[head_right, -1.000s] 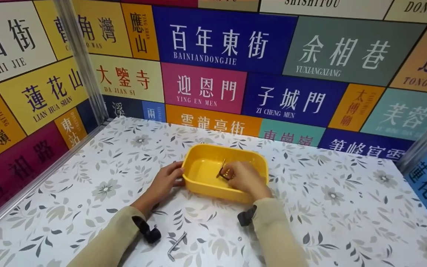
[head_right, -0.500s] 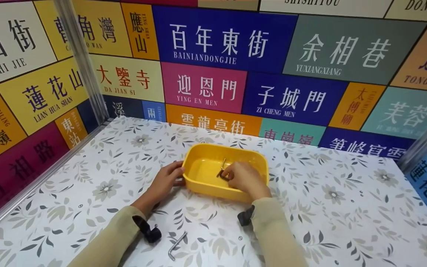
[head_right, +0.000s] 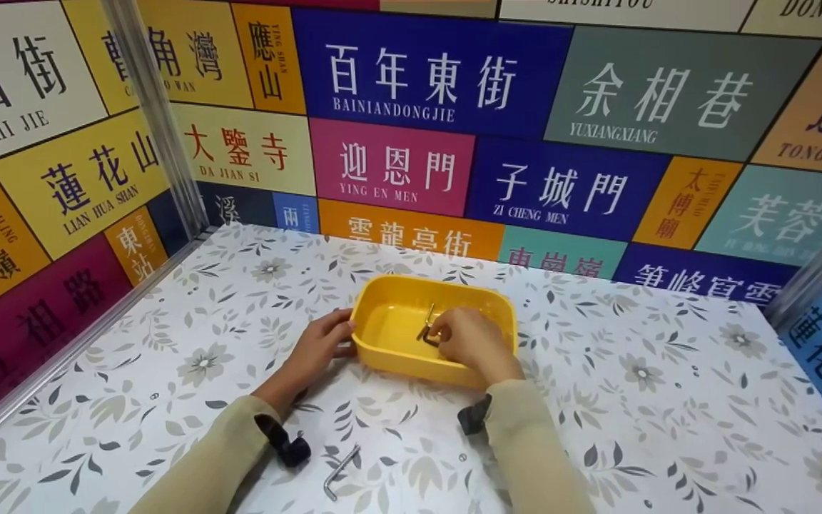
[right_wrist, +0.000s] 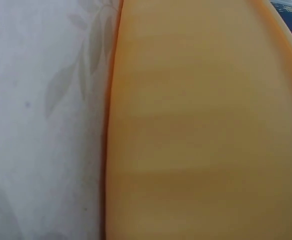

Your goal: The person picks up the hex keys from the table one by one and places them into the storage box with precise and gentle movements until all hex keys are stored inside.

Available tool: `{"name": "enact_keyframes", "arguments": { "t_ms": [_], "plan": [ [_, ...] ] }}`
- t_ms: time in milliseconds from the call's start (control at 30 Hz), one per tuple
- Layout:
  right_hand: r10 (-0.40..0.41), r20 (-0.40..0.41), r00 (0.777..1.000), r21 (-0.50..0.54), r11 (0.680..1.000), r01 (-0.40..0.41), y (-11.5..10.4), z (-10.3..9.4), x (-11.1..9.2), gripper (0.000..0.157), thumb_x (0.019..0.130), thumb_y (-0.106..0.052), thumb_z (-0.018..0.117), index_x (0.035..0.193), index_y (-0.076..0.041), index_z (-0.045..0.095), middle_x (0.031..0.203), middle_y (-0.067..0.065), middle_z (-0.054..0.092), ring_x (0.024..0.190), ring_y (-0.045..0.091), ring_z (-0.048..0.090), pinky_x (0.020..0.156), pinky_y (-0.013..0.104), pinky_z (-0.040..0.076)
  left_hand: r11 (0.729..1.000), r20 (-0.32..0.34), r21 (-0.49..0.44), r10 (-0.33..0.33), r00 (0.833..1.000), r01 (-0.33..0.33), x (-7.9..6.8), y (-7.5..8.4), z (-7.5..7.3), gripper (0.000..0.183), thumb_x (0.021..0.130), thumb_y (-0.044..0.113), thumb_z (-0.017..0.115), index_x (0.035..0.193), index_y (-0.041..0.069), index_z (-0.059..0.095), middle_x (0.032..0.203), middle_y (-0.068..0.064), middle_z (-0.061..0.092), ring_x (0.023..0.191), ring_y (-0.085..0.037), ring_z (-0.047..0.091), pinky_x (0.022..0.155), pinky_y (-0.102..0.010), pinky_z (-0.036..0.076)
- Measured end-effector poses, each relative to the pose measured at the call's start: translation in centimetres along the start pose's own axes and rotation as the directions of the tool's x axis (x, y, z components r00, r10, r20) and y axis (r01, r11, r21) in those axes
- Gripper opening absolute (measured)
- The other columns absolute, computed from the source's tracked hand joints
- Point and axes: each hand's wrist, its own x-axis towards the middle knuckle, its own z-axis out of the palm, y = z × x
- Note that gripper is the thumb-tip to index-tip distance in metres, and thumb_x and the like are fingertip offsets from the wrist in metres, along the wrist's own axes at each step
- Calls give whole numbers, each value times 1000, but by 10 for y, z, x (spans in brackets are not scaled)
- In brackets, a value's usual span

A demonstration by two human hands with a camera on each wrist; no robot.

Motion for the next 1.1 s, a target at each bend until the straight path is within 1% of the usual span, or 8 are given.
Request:
{"name": "enact_keyframes", "arguments": {
  "t_ms": [167, 367, 567, 700, 767, 867, 967, 1100],
  "plan": [
    [-22, -61, 998, 40, 999, 25, -8, -5, -3, 21, 89, -15, 70, 108, -10, 78, 90, 4, 73, 81, 18, 61, 76, 29, 50, 1000, 4, 0, -9, 1000, 9, 0, 2, -1, 47, 99, 36, 53, 142, 17, 59, 137, -3, 64, 107, -16, 65, 95, -33, 56],
    [-147, -149, 978, 46, 987, 155, -35, -16, -12, 21, 88, -12, 71, 108, -7, 76, 89, 3, 75, 81, 15, 64, 77, 31, 54, 1000, 1, 1, -6, 1000, 6, 0, 4, -2, 47, 99, 38, 54, 141, 19, 59, 136, -3, 65, 106, -16, 66, 95, -33, 55],
    [-271, -139, 953, 18, 961, 276, -65, -21, -28, 21, 86, -9, 74, 107, -8, 76, 90, 0, 74, 80, 12, 64, 76, 29, 57, 1000, -6, 13, -14, 1000, 15, -1, 2, -3, 46, 98, 39, 53, 141, 21, 59, 136, -3, 64, 107, -16, 65, 97, -34, 55],
    [-320, -103, 942, -2, 947, 322, -78, -20, -40, 22, 85, -7, 74, 107, -10, 76, 89, -1, 74, 80, 11, 63, 77, 36, 59, 1000, -4, -1, -17, 1000, 17, -2, 0, -2, 47, 99, 38, 54, 141, 19, 59, 135, -3, 65, 107, -16, 65, 95, -33, 55],
    [-340, -71, 938, -9, 940, 341, -84, -17, -46, 22, 84, -7, 73, 106, -12, 77, 90, -2, 74, 82, 11, 63, 81, 38, 58, 1000, -5, -4, -14, 1000, 14, -2, -1, 0, 47, 99, 37, 54, 141, 17, 59, 134, -4, 66, 106, -16, 65, 93, -32, 55],
    [-385, -1, 923, 3, 923, 385, -92, -13, -54, 22, 85, -7, 72, 105, -13, 77, 94, -2, 75, 83, 12, 65, 81, 34, 58, 1000, -5, 8, -8, 1000, 8, -1, -2, 1, 48, 99, 37, 54, 141, 15, 59, 133, -5, 67, 104, -16, 65, 92, -31, 55],
    [-431, 78, 899, 9, 902, 432, -98, -8, -61, 22, 84, -8, 73, 104, -15, 77, 97, 1, 75, 82, 10, 66, 76, 25, 57, 1000, -4, 16, -7, 1000, 7, -1, -2, 1, 48, 99, 37, 54, 141, 16, 59, 132, -4, 67, 103, -16, 65, 92, -31, 55],
    [-461, 176, 870, 26, 886, 464, -104, -2, -65, 23, 84, -9, 74, 106, -15, 76, 99, 3, 75, 82, 9, 66, 74, 21, 56, 1000, -1, 19, -14, 1000, 14, -2, -1, -1, 48, 99, 38, 53, 141, 17, 59, 132, -4, 67, 102, -16, 65, 93, -32, 55]
  ]
}}
